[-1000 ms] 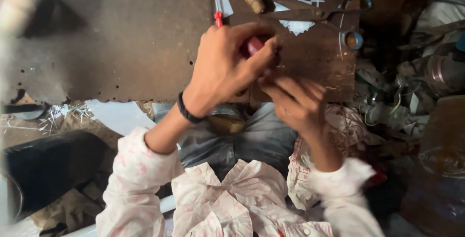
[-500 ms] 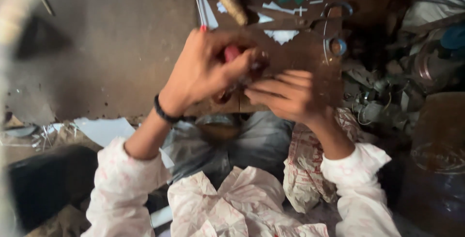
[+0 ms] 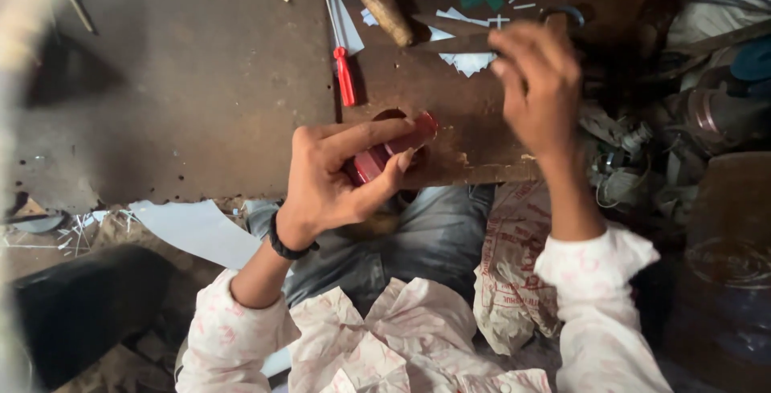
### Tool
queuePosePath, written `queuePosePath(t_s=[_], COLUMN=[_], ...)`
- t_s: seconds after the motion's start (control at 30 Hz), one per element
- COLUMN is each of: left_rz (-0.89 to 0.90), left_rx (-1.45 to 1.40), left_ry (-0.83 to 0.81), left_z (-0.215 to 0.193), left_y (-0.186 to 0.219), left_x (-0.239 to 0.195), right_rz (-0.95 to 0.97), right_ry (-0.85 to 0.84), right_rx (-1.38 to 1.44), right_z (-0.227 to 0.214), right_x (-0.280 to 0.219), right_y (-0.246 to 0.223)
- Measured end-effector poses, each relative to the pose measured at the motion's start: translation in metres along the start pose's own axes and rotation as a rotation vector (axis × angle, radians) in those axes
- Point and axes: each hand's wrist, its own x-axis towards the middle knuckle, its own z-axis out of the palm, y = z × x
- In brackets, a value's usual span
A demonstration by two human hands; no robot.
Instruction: Rewiring and assembling an electric motor stator using copper coils.
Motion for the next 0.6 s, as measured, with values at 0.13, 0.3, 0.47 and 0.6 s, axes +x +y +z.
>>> queuePosePath(t_s=[0.13, 0.3, 0.47, 0.6], left_rz=[-0.017, -0.012, -0.051, -0.153], left_rx=[0.036, 0.001, -0.046, -0.073], left_ry=[0.034, 0.048, 0.062, 0.077], left_z=[0.001, 0.003, 0.004, 0.000], left_y=[0.000, -0.002, 0.001, 0.009], left_x=[-0.002, -0.005, -0.011, -0.011], right_rz=[-0.020, -0.010, 0.002, -0.015], right_ry=[-0.109, -0.133, -0.113, -0.137], right_rx=[-0.047, 0.011, 0.048, -0.020], right_z=[-0.005, -0.016, -0.014, -0.012], right_x=[-0.008, -0.014, -0.014, -0.012], right_y=[-0.041, -0.053, -0.054, -0.053])
